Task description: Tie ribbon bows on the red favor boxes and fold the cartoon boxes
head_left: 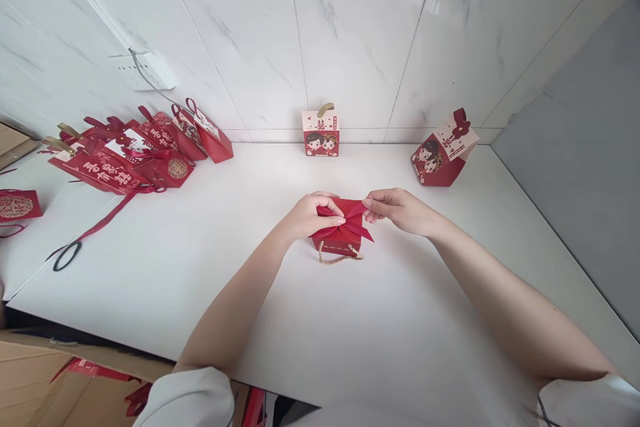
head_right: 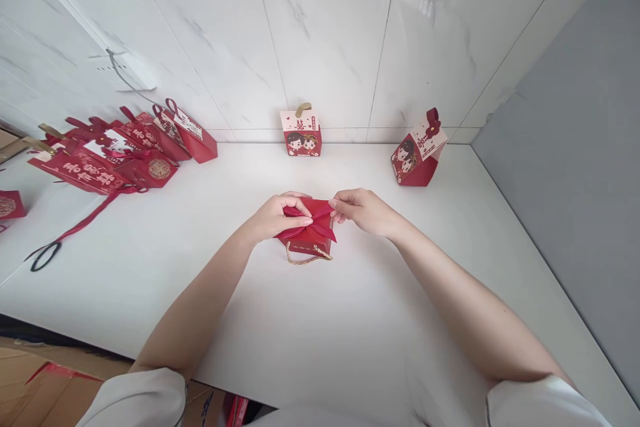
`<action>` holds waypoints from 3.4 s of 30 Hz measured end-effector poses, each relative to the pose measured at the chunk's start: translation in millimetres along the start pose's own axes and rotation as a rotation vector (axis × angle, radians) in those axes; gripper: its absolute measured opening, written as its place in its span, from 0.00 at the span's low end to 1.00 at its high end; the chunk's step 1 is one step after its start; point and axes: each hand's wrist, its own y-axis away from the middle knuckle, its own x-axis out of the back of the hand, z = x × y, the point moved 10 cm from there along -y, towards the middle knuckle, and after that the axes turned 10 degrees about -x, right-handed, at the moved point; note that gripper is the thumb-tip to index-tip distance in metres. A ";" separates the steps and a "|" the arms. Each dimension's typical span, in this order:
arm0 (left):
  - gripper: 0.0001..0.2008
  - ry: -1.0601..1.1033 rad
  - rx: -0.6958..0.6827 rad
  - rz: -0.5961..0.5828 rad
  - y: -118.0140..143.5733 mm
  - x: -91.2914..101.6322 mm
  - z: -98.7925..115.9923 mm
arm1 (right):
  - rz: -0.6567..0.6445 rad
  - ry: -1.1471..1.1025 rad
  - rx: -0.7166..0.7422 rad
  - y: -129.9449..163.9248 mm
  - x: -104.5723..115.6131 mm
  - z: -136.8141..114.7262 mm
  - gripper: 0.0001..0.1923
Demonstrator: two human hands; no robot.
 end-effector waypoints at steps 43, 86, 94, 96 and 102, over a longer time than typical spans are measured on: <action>0.13 0.116 0.050 -0.004 0.4 -2.5 -4.2 | 0.449 0.722 0.764 61.0 -105.6 -60.4 0.17; 0.04 0.147 0.085 -0.089 0.7 -10.9 -11.8 | 0.560 1.179 0.955 66.0 -121.5 -88.1 0.12; 0.09 0.063 0.003 -0.067 -0.4 -7.7 -1.3 | 0.649 1.065 1.153 82.2 -116.5 -71.0 0.06; 0.10 0.051 -0.014 -0.063 -1.4 -7.8 -1.5 | 0.613 1.032 1.221 84.8 -115.2 -65.5 0.05; 0.13 0.046 -0.021 -0.055 -2.4 -9.3 -5.6 | 0.664 0.959 1.303 90.3 -109.3 -57.3 0.07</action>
